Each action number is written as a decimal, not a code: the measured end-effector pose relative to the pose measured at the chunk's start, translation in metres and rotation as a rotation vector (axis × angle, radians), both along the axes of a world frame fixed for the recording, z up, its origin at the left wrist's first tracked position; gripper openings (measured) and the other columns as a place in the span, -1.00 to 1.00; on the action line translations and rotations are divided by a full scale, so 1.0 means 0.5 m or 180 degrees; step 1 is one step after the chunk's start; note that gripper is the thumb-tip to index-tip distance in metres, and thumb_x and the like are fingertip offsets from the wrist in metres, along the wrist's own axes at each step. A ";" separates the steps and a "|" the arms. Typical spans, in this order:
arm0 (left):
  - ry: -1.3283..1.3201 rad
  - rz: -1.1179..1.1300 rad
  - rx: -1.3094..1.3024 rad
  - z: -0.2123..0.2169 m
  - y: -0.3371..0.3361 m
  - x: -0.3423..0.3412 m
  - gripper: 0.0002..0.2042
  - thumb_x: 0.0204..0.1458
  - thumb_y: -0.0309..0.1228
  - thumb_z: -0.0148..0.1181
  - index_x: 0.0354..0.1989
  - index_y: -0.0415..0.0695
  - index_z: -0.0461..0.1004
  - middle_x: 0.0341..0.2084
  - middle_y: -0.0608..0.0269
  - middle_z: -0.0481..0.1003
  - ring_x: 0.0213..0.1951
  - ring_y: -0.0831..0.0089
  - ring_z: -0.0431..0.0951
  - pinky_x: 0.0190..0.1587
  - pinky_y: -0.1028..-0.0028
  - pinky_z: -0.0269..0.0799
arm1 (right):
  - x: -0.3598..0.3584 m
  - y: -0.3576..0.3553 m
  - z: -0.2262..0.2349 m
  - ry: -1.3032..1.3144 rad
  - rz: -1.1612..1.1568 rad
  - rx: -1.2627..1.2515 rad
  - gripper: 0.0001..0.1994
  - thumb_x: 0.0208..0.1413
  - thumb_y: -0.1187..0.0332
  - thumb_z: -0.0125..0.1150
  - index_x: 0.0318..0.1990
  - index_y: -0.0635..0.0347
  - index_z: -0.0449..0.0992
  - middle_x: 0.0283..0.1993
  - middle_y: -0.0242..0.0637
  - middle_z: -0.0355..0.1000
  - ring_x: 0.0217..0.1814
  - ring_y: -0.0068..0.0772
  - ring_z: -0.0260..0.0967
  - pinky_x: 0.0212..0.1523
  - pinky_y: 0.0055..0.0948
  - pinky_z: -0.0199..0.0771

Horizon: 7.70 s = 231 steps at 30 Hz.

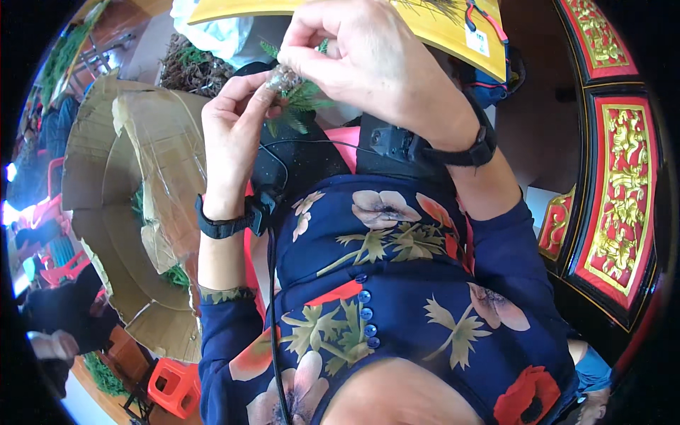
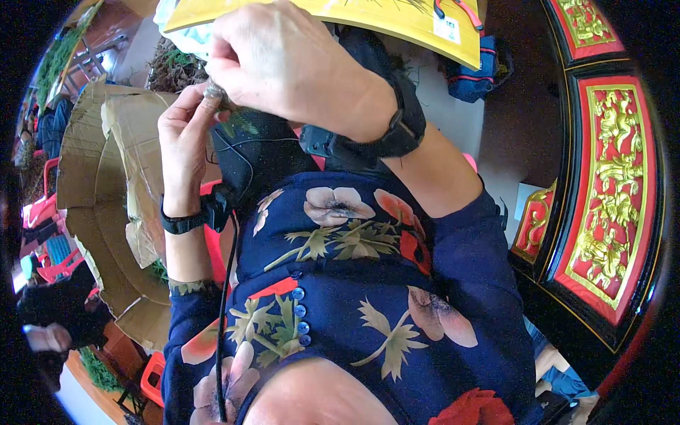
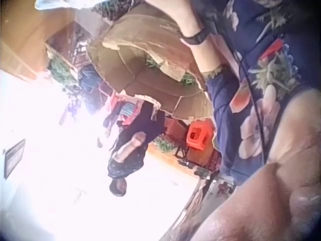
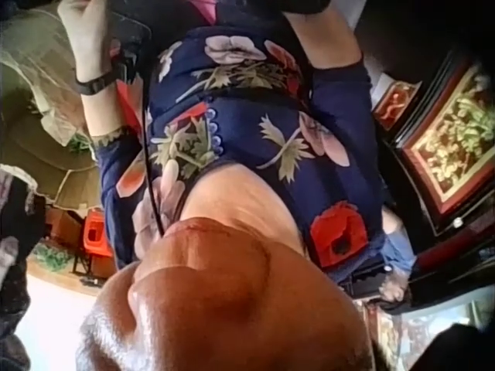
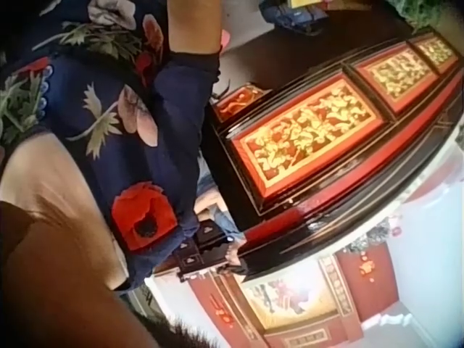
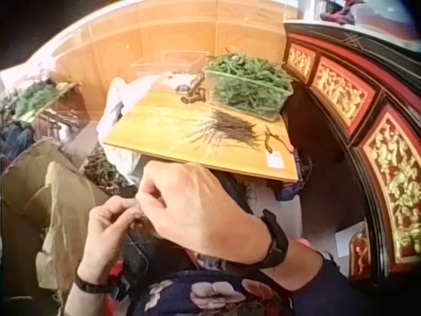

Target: Assembling artificial plant branches by attaching green plastic needles to wire stems and trimming them with wire cutters.

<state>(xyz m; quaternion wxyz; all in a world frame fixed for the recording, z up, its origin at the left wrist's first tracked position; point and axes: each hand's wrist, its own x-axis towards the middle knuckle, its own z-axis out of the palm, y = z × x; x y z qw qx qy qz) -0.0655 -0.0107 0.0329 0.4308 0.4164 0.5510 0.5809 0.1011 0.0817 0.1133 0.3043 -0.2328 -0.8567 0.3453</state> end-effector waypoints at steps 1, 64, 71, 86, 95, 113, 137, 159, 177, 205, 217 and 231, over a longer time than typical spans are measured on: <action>0.0170 0.0066 0.0036 0.001 -0.001 0.000 -0.81 0.06 -0.50 0.12 -0.17 -0.29 0.50 -0.37 0.30 0.53 -0.39 0.66 0.47 -0.29 0.66 0.39 | -0.002 0.005 -0.010 -0.0006 0.0004 -0.0006 -0.83 -0.01 0.42 0.23 -0.35 0.39 0.49 -0.62 -0.36 0.38 -0.58 -0.67 0.31 -0.59 -0.62 0.27; -0.1753 -0.0233 -0.0358 0.009 -0.002 0.009 -0.76 0.06 -0.44 0.13 -0.11 -0.25 0.46 -0.33 0.32 0.51 -0.34 0.58 0.44 -0.28 0.62 0.31 | -0.008 -0.023 -0.136 0.0685 -0.0382 0.1396 -0.88 -0.08 0.47 0.19 -0.33 0.19 0.48 -0.46 -0.34 0.39 -0.39 -0.36 0.36 -0.34 -0.41 0.36; -0.1288 0.0076 0.0103 0.011 -0.004 0.030 -0.82 0.06 -0.48 0.11 -0.18 -0.25 0.50 -0.38 0.34 0.50 -0.37 0.61 0.42 -0.36 0.65 0.24 | -0.010 -0.048 -0.116 0.0513 -0.0421 0.2090 -0.81 -0.15 0.47 0.16 -0.29 0.15 0.44 -0.46 -0.38 0.32 -0.36 -0.32 0.30 -0.30 -0.40 0.30; -0.3614 -0.0801 0.0334 0.028 0.012 0.010 -0.87 0.10 -0.38 0.05 -0.25 -0.17 0.37 -0.52 0.39 0.20 -0.40 0.49 0.20 -0.32 0.50 0.23 | 0.061 0.031 -0.109 0.0957 -0.0403 -0.0565 -0.68 0.02 0.26 0.28 -0.13 0.27 0.45 -0.28 -0.40 0.42 -0.33 -0.65 0.32 -0.27 -0.63 0.34; -0.4184 -0.0768 0.0507 0.002 0.026 0.027 -0.85 0.10 -0.34 0.06 -0.27 -0.15 0.37 -0.53 0.38 0.19 -0.39 0.49 0.20 -0.27 0.37 0.21 | 0.052 0.040 -0.123 0.0727 0.0670 -0.1872 -0.77 0.07 0.36 0.22 -0.16 0.29 0.53 -0.32 -0.42 0.48 -0.30 -0.71 0.34 -0.21 -0.65 0.35; -0.4359 -0.0194 -0.0355 -0.055 0.024 0.014 -0.79 0.11 -0.33 0.07 -0.21 -0.21 0.41 -0.40 0.16 0.47 -0.33 0.29 0.46 -0.24 0.26 0.42 | 0.051 0.009 -0.117 0.1037 0.0709 -0.2008 -0.80 0.08 0.40 0.19 -0.18 0.30 0.56 -0.37 -0.39 0.50 -0.35 -0.72 0.35 -0.27 -0.70 0.35; -0.3363 0.0243 0.0003 0.020 -0.005 0.030 -0.83 0.10 -0.34 0.09 -0.23 -0.17 0.44 -0.43 0.36 0.44 -0.44 0.57 0.31 -0.46 0.64 0.18 | 0.043 0.020 -0.175 0.1454 0.0892 -0.4045 -0.74 0.08 0.42 0.18 -0.08 0.33 0.50 -0.40 -0.50 0.36 -0.44 -0.76 0.15 -0.44 -0.80 0.20; -0.0552 0.0760 0.0521 0.085 -0.038 0.058 -0.87 -0.06 -0.59 0.26 -0.31 -0.22 0.54 -0.43 0.39 0.49 -0.35 0.67 0.42 -0.24 0.66 0.34 | -0.005 -0.076 -0.094 0.0820 -0.0356 0.0332 -0.72 -0.10 0.46 0.32 -0.21 0.29 0.44 -0.45 -0.28 0.34 -0.50 -0.47 0.32 -0.47 -0.52 0.33; -0.2968 -0.0084 -0.0545 0.064 -0.044 0.020 -0.84 0.08 -0.42 0.12 -0.18 -0.15 0.48 -0.30 0.37 0.50 -0.37 0.62 0.42 -0.36 0.64 0.25 | 0.001 -0.064 -0.105 0.0884 0.0064 0.0013 -0.79 0.06 0.48 0.16 -0.14 0.35 0.42 -0.37 -0.11 0.34 -0.40 -0.17 0.34 -0.36 -0.44 0.35; 0.0887 0.1141 0.0572 0.018 -0.031 0.057 -0.95 -0.03 -0.55 0.20 -0.43 -0.27 0.49 -0.55 0.39 0.39 -0.45 0.68 0.33 -0.36 0.65 0.26 | -0.007 -0.106 -0.107 -0.0576 -0.0755 0.1793 -0.74 -0.09 0.31 0.26 -0.24 0.20 0.45 -0.40 -0.27 0.32 -0.44 -0.28 0.35 -0.42 -0.41 0.31; 0.0783 0.0877 0.0827 0.025 -0.062 0.036 -0.94 -0.01 -0.56 0.18 -0.38 -0.30 0.51 -0.50 0.34 0.42 -0.40 0.64 0.38 -0.30 0.64 0.30 | -0.041 -0.066 -0.091 0.0529 -0.0200 -0.0027 -0.83 0.03 0.41 0.23 -0.21 0.18 0.51 -0.51 -0.46 0.33 -0.57 -0.76 0.18 -0.55 -0.69 0.20; -0.0147 0.0334 0.0808 0.038 -0.072 0.019 -0.91 -0.02 -0.57 0.18 -0.34 -0.29 0.54 -0.46 0.39 0.40 -0.37 0.66 0.37 -0.25 0.66 0.26 | -0.027 -0.066 -0.050 0.0454 0.0284 -0.1507 -0.90 0.11 0.43 0.16 -0.28 0.26 0.53 -0.45 -0.49 0.42 -0.60 -0.81 0.18 -0.58 -0.78 0.16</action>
